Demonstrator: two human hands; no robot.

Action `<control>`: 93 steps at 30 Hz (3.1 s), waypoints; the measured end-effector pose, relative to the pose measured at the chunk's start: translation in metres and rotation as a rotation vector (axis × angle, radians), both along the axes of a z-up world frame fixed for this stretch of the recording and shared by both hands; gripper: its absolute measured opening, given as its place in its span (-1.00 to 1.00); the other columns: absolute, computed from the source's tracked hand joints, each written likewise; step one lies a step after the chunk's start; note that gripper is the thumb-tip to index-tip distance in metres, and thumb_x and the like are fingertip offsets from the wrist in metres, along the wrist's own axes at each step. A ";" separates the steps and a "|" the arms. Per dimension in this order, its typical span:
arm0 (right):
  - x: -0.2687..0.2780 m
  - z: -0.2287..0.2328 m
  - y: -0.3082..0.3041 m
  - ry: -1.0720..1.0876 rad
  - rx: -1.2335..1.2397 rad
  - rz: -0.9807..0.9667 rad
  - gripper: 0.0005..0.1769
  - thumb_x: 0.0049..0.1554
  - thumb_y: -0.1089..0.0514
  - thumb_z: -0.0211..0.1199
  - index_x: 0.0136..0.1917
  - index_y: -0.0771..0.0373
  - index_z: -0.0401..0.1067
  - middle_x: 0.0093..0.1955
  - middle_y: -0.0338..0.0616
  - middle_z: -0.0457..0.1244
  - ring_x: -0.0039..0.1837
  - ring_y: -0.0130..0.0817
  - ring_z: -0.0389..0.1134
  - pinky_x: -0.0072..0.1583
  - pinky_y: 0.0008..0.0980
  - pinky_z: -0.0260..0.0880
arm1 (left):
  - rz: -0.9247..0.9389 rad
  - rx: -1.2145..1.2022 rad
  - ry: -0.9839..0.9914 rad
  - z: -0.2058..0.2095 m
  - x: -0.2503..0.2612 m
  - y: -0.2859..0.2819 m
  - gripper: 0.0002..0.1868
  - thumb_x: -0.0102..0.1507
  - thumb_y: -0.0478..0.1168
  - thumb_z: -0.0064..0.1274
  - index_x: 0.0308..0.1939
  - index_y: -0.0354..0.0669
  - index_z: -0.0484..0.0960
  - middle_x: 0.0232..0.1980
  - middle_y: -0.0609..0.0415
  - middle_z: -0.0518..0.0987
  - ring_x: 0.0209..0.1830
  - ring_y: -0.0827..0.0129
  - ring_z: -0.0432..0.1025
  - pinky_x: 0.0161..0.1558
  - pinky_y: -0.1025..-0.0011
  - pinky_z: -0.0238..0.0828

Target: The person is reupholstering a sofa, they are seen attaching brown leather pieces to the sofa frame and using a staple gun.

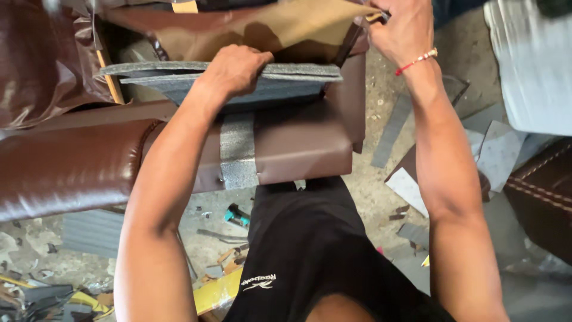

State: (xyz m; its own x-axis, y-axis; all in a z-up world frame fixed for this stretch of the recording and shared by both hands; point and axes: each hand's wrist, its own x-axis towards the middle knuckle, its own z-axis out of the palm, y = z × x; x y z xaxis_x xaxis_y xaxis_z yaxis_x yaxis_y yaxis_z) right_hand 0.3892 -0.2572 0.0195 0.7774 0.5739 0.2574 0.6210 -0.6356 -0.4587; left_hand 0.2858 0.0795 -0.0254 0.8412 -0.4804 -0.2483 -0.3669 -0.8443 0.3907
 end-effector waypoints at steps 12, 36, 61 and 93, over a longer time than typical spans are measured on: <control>-0.002 -0.029 0.005 0.387 0.333 -0.136 -0.78 0.16 0.25 0.45 0.10 0.25 0.59 -0.21 -0.25 0.36 -0.20 -0.52 0.26 -0.14 -0.45 0.29 | 0.142 0.096 0.094 0.004 0.008 0.011 -0.51 0.15 -0.29 0.16 0.17 0.16 0.64 -0.24 -0.11 0.67 -0.20 -0.08 0.56 -0.15 0.03 0.48; 0.000 -0.022 -0.016 0.388 0.327 0.008 -0.76 0.23 0.12 0.51 0.10 0.27 0.60 -0.18 -0.20 0.40 -0.17 -0.54 0.34 -0.10 -0.44 0.34 | 0.201 0.051 -0.099 0.000 -0.038 -0.014 -0.59 0.14 -0.07 0.30 0.07 0.13 0.65 -0.22 -0.02 0.68 -0.18 0.01 0.56 -0.24 0.07 0.47; -0.034 -0.017 -0.012 0.397 0.248 -0.054 -0.72 0.19 0.09 0.47 0.12 0.27 0.60 -0.23 -0.11 0.37 -0.23 -0.52 0.28 -0.11 -0.41 0.33 | 0.238 -0.186 -0.355 -0.045 -0.055 -0.027 -0.50 0.11 -0.23 0.24 0.15 0.13 0.65 -0.03 0.09 0.70 -0.02 0.13 0.56 -0.04 0.19 0.50; -0.122 0.043 -0.041 0.482 0.386 0.263 -0.76 0.08 0.31 0.48 0.04 0.32 0.57 -0.06 -0.07 0.42 -0.08 -0.36 0.45 -0.04 -0.42 0.42 | 0.052 0.111 -0.177 -0.009 -0.139 -0.097 -0.56 0.11 -0.21 0.11 0.10 0.04 0.57 -0.15 0.04 0.62 -0.03 0.12 0.48 -0.03 0.15 0.38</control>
